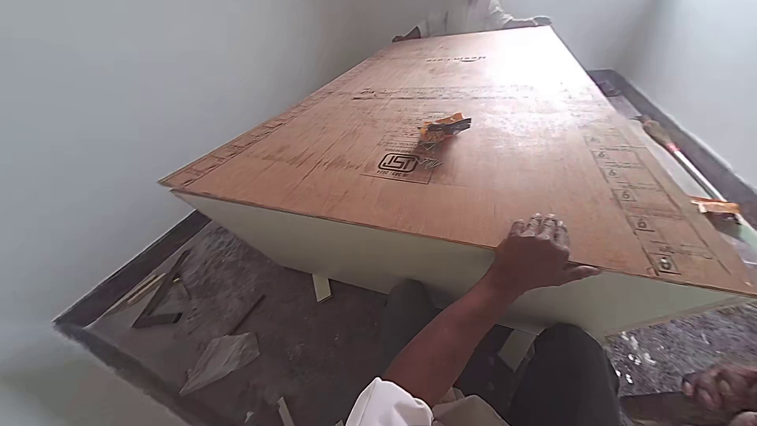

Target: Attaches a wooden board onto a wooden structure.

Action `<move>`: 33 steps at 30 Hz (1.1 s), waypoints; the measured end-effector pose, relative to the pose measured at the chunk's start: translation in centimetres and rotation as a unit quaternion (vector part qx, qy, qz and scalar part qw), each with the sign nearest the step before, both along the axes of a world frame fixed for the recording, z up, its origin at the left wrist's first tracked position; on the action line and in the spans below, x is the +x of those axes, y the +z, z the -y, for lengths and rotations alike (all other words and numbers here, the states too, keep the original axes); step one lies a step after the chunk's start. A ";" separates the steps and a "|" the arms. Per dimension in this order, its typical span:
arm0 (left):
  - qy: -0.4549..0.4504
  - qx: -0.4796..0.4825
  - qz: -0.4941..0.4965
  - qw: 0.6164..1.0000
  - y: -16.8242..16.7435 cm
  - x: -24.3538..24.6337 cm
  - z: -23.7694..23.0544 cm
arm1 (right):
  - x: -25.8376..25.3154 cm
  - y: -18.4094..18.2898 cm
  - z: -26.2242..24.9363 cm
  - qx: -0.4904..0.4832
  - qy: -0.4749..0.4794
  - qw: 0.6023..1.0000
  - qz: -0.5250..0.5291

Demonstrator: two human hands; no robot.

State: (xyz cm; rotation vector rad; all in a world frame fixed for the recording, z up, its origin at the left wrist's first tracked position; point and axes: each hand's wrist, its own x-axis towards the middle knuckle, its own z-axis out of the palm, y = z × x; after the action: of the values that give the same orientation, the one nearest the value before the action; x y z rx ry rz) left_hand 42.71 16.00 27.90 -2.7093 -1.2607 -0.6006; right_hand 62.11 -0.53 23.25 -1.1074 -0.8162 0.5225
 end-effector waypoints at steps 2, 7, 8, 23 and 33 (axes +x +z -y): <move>0.007 0.012 -0.004 1.000 -0.2 0.1 -0.1 | -0.2 -0.2 0.1 -0.008 0.002 1.000 -0.007; 0.021 0.040 -0.019 0.999 -0.3 -0.1 0.0 | -1.5 -0.5 0.0 -0.009 -0.021 0.999 -0.032; 0.022 0.042 -0.022 0.999 -0.2 -0.1 0.0 | -1.5 -0.6 -0.1 -0.013 -0.028 0.999 -0.030; 0.030 0.152 0.016 0.988 -1.4 0.1 -0.2 | -2.9 12.3 -5.2 -0.065 0.066 0.925 0.369; 0.039 0.159 -0.013 0.986 -1.8 -0.1 -0.7 | 0.3 11.0 -3.5 0.080 -0.164 0.983 -0.031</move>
State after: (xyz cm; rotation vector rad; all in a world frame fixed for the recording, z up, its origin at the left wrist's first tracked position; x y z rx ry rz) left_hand 42.62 16.70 26.06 -2.3893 -1.1452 -0.6881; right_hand 62.44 2.94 34.23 -1.0455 -0.5942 0.2088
